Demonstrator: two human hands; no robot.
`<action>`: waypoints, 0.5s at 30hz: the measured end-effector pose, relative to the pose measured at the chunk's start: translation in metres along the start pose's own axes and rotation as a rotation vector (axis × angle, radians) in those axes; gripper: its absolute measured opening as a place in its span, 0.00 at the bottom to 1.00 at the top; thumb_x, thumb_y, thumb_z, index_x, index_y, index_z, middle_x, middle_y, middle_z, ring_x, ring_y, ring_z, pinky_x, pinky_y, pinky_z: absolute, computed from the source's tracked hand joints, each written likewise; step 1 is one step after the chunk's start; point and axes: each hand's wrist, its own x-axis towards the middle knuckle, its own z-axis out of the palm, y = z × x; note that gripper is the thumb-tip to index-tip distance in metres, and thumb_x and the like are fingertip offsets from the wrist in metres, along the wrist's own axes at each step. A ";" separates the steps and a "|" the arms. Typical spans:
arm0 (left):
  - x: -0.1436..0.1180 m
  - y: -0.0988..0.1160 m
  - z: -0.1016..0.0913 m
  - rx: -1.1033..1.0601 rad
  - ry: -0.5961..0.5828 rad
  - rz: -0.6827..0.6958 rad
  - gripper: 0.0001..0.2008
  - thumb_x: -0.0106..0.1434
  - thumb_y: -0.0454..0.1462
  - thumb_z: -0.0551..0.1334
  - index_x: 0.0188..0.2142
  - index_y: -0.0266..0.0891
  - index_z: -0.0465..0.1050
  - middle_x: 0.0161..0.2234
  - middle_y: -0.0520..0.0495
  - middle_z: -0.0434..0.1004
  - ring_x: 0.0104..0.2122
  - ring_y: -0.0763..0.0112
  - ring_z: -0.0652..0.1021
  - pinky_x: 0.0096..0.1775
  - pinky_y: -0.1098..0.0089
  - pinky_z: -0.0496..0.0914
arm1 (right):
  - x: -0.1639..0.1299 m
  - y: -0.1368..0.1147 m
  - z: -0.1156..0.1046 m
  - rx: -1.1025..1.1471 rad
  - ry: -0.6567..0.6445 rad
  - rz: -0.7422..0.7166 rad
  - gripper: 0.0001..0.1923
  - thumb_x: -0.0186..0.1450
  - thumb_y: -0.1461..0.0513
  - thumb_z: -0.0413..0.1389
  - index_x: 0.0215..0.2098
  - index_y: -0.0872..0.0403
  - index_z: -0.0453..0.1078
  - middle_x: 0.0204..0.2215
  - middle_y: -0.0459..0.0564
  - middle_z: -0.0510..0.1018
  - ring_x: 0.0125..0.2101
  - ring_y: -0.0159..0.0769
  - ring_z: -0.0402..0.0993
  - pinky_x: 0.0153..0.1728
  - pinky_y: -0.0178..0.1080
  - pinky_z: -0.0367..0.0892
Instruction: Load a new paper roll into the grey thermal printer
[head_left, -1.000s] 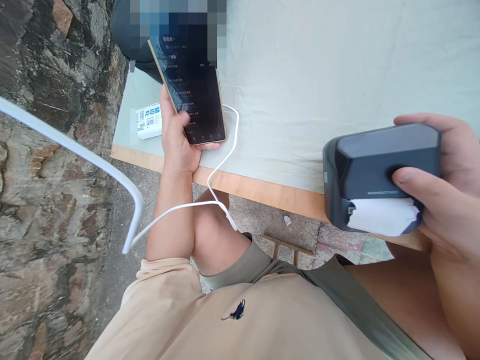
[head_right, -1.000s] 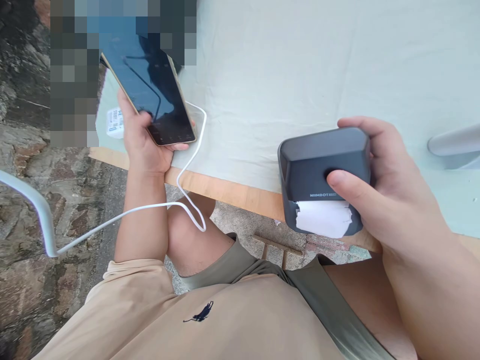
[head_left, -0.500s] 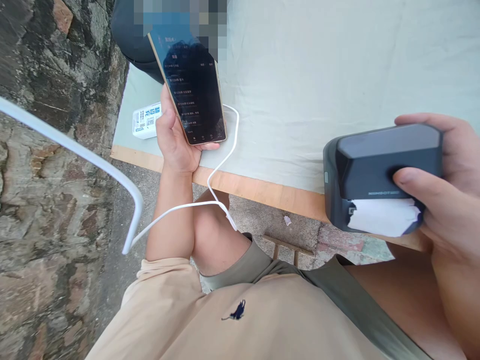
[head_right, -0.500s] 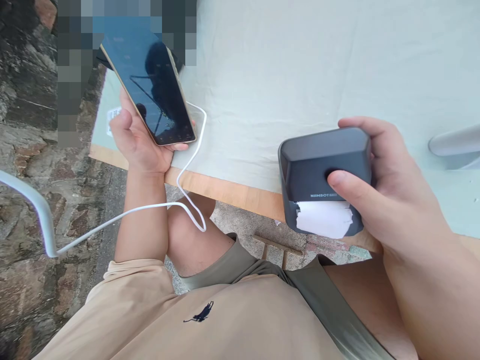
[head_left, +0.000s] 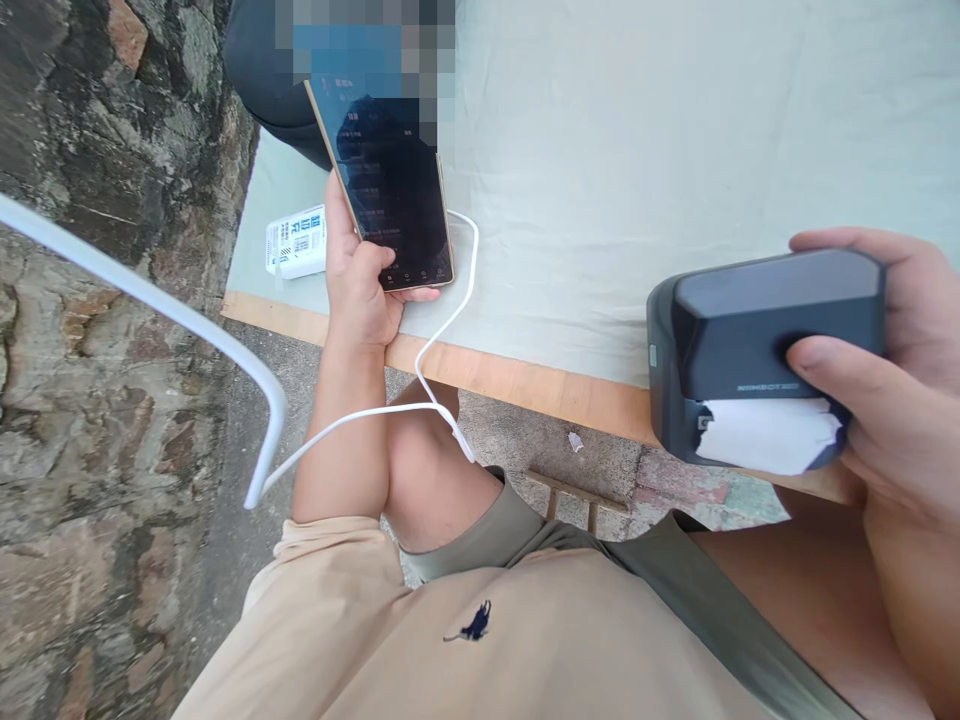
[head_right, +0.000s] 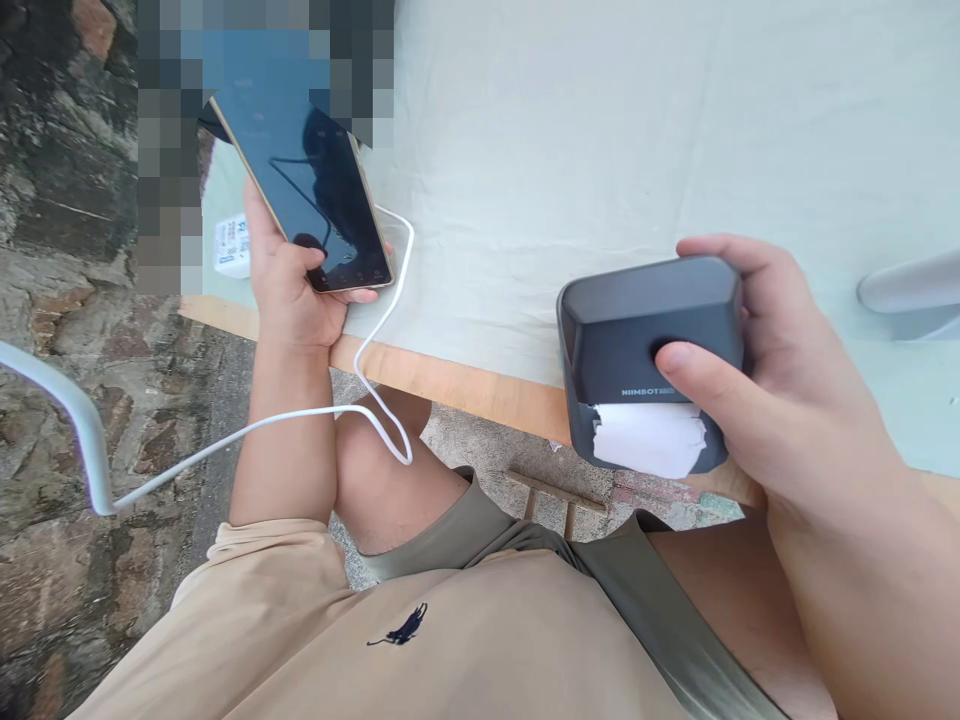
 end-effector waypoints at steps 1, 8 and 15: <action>0.002 -0.001 0.000 -0.007 -0.003 0.008 0.54 0.53 0.36 0.64 0.77 0.72 0.53 0.56 0.52 0.82 0.45 0.53 0.87 0.17 0.68 0.72 | 0.005 0.006 -0.004 0.004 -0.021 0.004 0.32 0.65 0.45 0.68 0.66 0.29 0.71 0.50 0.51 0.73 0.39 0.33 0.75 0.26 0.35 0.73; 0.013 -0.005 -0.003 -0.037 -0.026 0.030 0.58 0.46 0.32 0.60 0.77 0.69 0.51 0.54 0.53 0.81 0.32 0.62 0.84 0.12 0.68 0.69 | 0.021 0.026 -0.017 0.026 -0.107 -0.004 0.42 0.57 0.39 0.72 0.66 0.29 0.67 0.48 0.50 0.75 0.38 0.36 0.77 0.25 0.38 0.75; 0.017 -0.011 -0.003 -0.131 -0.051 0.076 0.46 0.48 0.40 0.61 0.69 0.63 0.63 0.51 0.50 0.81 0.31 0.59 0.84 0.10 0.68 0.66 | 0.015 0.017 -0.012 0.014 -0.077 0.005 0.38 0.60 0.39 0.70 0.66 0.29 0.68 0.49 0.51 0.75 0.38 0.36 0.76 0.25 0.38 0.74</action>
